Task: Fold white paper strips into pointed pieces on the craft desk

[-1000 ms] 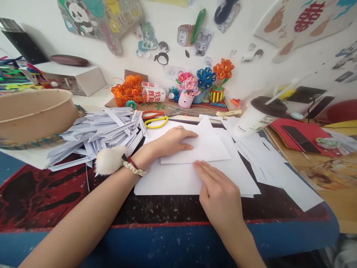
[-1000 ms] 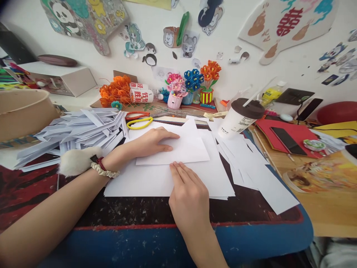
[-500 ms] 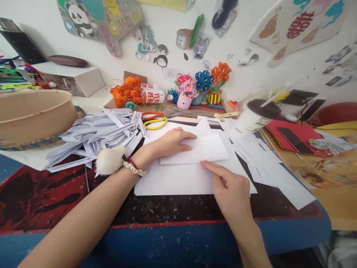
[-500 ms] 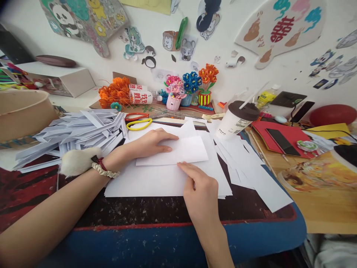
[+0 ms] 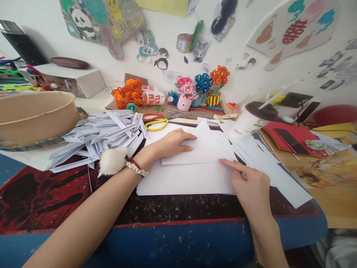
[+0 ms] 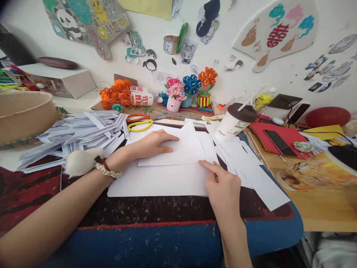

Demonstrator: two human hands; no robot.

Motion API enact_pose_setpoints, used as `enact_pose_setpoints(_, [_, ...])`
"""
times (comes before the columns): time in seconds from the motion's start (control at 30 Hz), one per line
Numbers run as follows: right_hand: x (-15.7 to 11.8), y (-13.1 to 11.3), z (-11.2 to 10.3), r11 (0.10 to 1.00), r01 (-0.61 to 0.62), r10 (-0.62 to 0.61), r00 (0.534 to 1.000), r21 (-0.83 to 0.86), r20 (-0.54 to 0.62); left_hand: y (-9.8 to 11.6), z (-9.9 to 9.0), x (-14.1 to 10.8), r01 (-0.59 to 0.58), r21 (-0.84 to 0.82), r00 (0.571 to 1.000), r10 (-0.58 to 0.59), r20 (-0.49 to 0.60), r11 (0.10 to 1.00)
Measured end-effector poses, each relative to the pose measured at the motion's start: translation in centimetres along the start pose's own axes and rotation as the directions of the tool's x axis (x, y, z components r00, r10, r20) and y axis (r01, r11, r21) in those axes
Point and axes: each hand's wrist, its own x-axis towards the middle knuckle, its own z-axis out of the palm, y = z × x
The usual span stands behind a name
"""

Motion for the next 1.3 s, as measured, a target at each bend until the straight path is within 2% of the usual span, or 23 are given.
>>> enact_pose_setpoints(0.1, [0.4,0.4,-0.2,0.999,-0.025,0.025,1.0,-0.035,-0.012,0.1,-0.1,-0.1,0.013,0.004,1.0,-0.013,0.004,1.0])
enact_pose_setpoints(0.2, [0.3,0.9,0.1,0.992,-0.029,0.02,0.997,-0.124,-0.079,0.1,-0.1,-0.1,0.013,0.005,1.0,-0.013,0.004,1.0])
enact_pose_setpoints(0.3, [-0.2,0.6,0.5,0.979,0.048,-0.087,0.977,-0.199,-0.193,0.0,-0.1,0.0,0.003,-0.001,1.0,-0.003,0.0,1.0])
enact_pose_setpoints(0.37, [-0.8,-0.7,0.9,0.969,0.177,-0.213,0.951,-0.171,-0.224,-0.1,0.0,0.1,-0.007,-0.001,1.0,0.007,-0.003,1.0])
enact_pose_setpoints(0.43, [-1.4,-2.6,1.3,0.942,0.325,-0.333,0.932,-0.078,-0.14,-0.1,0.1,0.1,-0.017,0.002,1.0,0.017,-0.009,1.0])
enact_pose_setpoints(0.5, [-2.0,-4.7,1.9,0.901,0.431,-0.432,0.902,0.045,0.013,-0.1,0.1,0.1,-0.023,0.007,1.0,0.023,-0.015,1.0])
enact_pose_setpoints(0.57, [-2.5,-6.4,2.6,0.869,0.475,-0.491,0.862,0.138,0.127,-0.1,0.2,0.0,-0.027,0.012,0.999,0.027,-0.018,1.0])
enact_pose_setpoints(0.63, [-2.8,-7.3,3.3,0.855,0.485,-0.514,0.84,0.184,0.173,-0.1,0.2,0.0,-0.026,0.014,1.0,0.026,-0.016,1.0])
enact_pose_setpoints(0.73, [-3.1,-7.4,4.1,0.854,0.487,-0.515,0.841,0.183,0.165,-0.2,0.3,0.0,-0.023,0.012,1.0,0.023,-0.011,1.0])
enact_pose_setpoints(0.93, [-3.4,-6.8,4.6,0.88,0.473,-0.474,0.88,0.041,0.026,-0.6,0.5,0.0,-0.053,0.007,0.998,0.053,-0.022,0.999])
enact_pose_setpoints(1.1, [-3.7,-6.6,4.8,0.851,0.523,-0.519,0.851,-0.038,0.077,-0.4,0.6,0.1,-0.049,0.009,0.999,0.049,-0.017,0.999])
enact_pose_setpoints(1.3, [-4.0,-6.7,4.8,0.827,0.561,-0.552,0.824,-0.046,0.126,-0.2,0.4,0.1,-0.043,0.01,0.999,0.043,-0.007,0.999])
